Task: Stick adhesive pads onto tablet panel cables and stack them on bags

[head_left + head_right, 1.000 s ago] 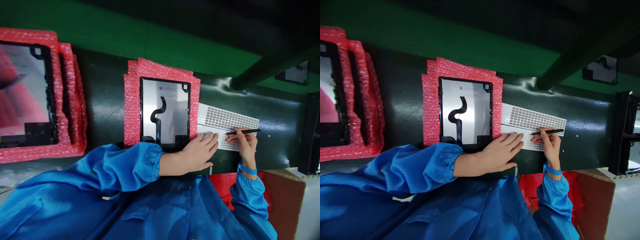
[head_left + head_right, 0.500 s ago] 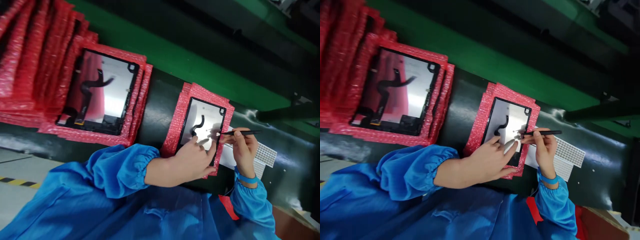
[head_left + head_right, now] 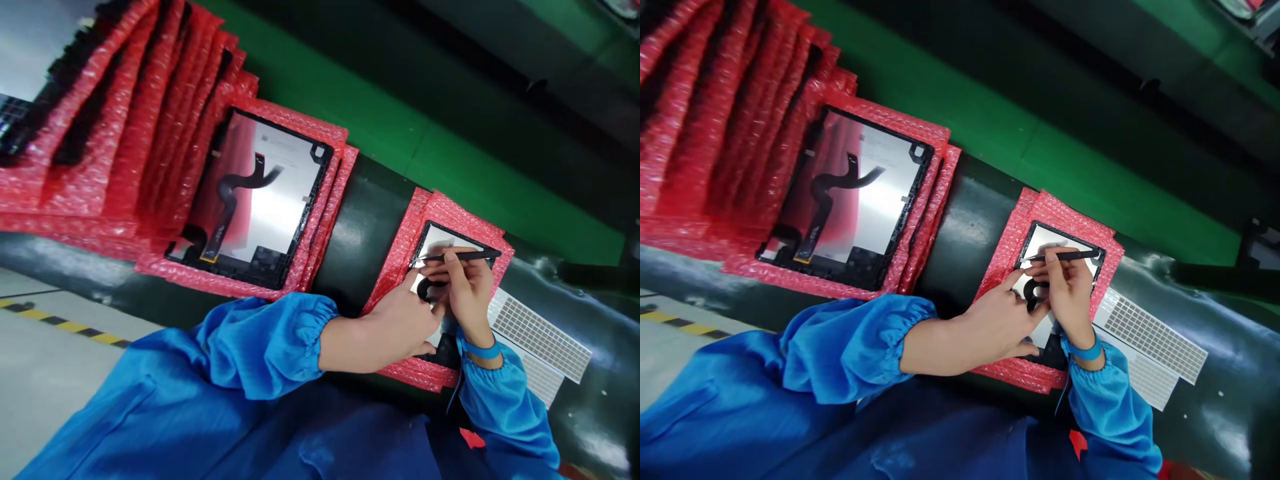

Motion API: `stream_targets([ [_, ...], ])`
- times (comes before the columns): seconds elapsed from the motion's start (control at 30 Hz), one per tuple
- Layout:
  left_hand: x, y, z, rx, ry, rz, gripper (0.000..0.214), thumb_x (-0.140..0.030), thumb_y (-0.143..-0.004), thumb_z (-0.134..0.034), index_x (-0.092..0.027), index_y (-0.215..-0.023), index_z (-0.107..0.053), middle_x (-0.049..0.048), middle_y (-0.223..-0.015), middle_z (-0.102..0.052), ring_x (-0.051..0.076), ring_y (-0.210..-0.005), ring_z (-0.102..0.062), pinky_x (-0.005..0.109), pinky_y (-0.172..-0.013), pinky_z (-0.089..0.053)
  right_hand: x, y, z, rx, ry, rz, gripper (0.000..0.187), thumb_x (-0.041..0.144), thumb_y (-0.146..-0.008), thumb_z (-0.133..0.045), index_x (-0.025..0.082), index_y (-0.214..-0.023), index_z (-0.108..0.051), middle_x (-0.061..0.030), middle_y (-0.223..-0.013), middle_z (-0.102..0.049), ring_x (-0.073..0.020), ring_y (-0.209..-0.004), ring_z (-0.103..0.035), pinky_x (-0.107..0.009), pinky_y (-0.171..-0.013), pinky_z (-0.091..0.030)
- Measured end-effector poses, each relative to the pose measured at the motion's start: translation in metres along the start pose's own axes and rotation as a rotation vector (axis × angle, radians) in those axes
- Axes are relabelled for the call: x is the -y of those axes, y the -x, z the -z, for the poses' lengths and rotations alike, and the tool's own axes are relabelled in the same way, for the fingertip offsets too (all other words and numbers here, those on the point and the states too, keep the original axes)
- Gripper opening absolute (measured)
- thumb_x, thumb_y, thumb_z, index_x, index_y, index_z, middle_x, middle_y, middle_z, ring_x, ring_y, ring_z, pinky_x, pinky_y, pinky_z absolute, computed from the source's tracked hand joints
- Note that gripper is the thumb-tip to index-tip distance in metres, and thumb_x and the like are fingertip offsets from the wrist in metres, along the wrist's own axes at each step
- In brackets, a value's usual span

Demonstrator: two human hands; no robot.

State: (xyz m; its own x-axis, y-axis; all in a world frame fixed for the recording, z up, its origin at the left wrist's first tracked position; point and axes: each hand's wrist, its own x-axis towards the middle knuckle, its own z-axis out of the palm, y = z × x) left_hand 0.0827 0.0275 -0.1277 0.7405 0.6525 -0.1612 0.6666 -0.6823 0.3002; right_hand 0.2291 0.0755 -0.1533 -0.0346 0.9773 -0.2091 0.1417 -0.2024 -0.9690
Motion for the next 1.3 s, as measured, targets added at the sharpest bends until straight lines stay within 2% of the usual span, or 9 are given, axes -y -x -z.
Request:
stream_targets([
  [0.33, 0.008, -0.004, 0.004, 0.032, 0.035, 0.003, 0.076, -0.075, -0.086, -0.078, -0.009, -0.124, -0.075, 0.0076, -0.072, -0.079, 0.027, -0.063, -0.074, 0.053, -0.119, -0.037, 0.005, 0.0, -0.002, 0.02, 0.035, -0.022, 0.028, 0.05, -0.099, -0.074, 0.022, -0.102, -0.071, -0.0026, -0.082, -0.082, -0.0188, -0.065, -0.08, -0.026, -0.05, -0.064],
  [0.5, 0.013, -0.002, 0.009, 0.046, 0.044, -0.013, 0.079, -0.076, -0.087, -0.076, -0.009, -0.127, -0.074, 0.0107, -0.08, -0.081, 0.029, -0.068, -0.075, 0.058, -0.119, -0.035, 0.006, 0.0, -0.001, 0.025, 0.056, -0.034, 0.03, 0.05, -0.1, -0.074, 0.02, -0.104, -0.072, -0.0037, -0.083, -0.082, -0.0184, -0.067, -0.081, -0.027, -0.057, -0.067],
  [0.73, 0.023, -0.002, 0.006, -0.069, 0.1, -0.044, 0.087, -0.081, -0.077, -0.081, -0.009, -0.125, -0.075, 0.0154, -0.092, -0.083, 0.035, -0.092, -0.078, 0.059, -0.12, -0.036, 0.003, -0.003, -0.004, -0.009, -0.004, -0.041, 0.031, 0.051, -0.096, -0.077, 0.021, -0.102, -0.071, -0.0029, -0.081, -0.082, -0.0177, -0.063, -0.081, -0.026, -0.055, -0.067],
  [0.83, 0.026, 0.005, 0.016, -0.096, 0.141, -0.074, 0.072, -0.075, -0.088, -0.075, -0.01, -0.12, -0.075, 0.0135, -0.091, -0.082, 0.033, -0.097, -0.078, 0.055, -0.117, -0.042, 0.005, 0.002, 0.003, -0.043, -0.085, 0.013, 0.029, 0.05, -0.095, -0.079, 0.023, -0.102, -0.07, -0.0012, -0.08, -0.082, -0.0182, -0.06, -0.08, -0.027, -0.053, -0.067],
  [0.93, 0.03, 0.018, 0.027, -0.07, 0.206, 0.162, 0.045, -0.053, -0.109, -0.053, -0.014, -0.111, -0.073, 0.0106, -0.087, -0.08, 0.027, -0.084, -0.078, 0.044, -0.092, -0.055, 0.007, 0.017, 0.024, -0.114, -0.134, 0.078, 0.026, 0.048, -0.095, -0.079, 0.024, -0.102, -0.071, -0.0006, -0.079, -0.082, -0.0197, -0.06, -0.08, -0.029, -0.054, -0.067],
  [1.0, 0.035, 0.026, 0.027, -0.018, 0.223, 0.425, 0.043, -0.043, -0.113, -0.041, -0.012, -0.113, -0.07, 0.0123, -0.085, -0.078, 0.028, -0.076, -0.076, 0.04, -0.073, -0.054, 0.003, 0.03, 0.041, -0.162, -0.133, 0.098, 0.024, 0.045, -0.096, -0.079, 0.023, -0.103, -0.072, -0.0014, -0.078, -0.083, -0.0207, -0.061, -0.081, -0.03, -0.056, -0.067],
  [1.07, 0.041, 0.03, 0.019, 0.025, 0.256, 0.566, 0.039, -0.038, -0.113, -0.038, -0.011, -0.117, -0.067, 0.0145, -0.089, -0.078, 0.03, -0.076, -0.075, 0.039, -0.068, -0.051, -0.006, 0.041, 0.056, -0.188, -0.121, 0.091, 0.025, 0.045, -0.096, -0.079, 0.022, -0.103, -0.073, -0.0027, -0.079, -0.083, -0.0211, -0.064, -0.082, -0.031, -0.06, -0.068],
  [1.17, 0.049, 0.03, 0.004, -0.005, 0.388, 0.565, 0.028, -0.028, -0.11, -0.04, -0.014, -0.117, -0.063, 0.0126, -0.096, -0.077, 0.028, -0.082, -0.074, 0.038, -0.073, -0.05, -0.025, 0.049, 0.066, -0.225, -0.136, 0.073, 0.028, 0.047, -0.095, -0.08, 0.021, -0.103, -0.073, -0.0038, -0.081, -0.084, -0.0218, -0.066, -0.083, -0.033, -0.065, -0.069],
  [1.3, 0.05, 0.026, -0.008, -0.238, 0.64, 0.506, 0.018, -0.023, -0.107, -0.038, -0.02, -0.101, -0.056, 0.0046, -0.085, -0.067, 0.021, -0.076, -0.066, 0.037, -0.076, -0.048, -0.049, 0.047, 0.064, -0.304, -0.2, 0.081, 0.034, 0.05, -0.094, -0.081, 0.019, -0.106, -0.071, -0.0045, -0.081, -0.083, -0.0221, -0.067, -0.082, -0.034, -0.066, -0.068],
])
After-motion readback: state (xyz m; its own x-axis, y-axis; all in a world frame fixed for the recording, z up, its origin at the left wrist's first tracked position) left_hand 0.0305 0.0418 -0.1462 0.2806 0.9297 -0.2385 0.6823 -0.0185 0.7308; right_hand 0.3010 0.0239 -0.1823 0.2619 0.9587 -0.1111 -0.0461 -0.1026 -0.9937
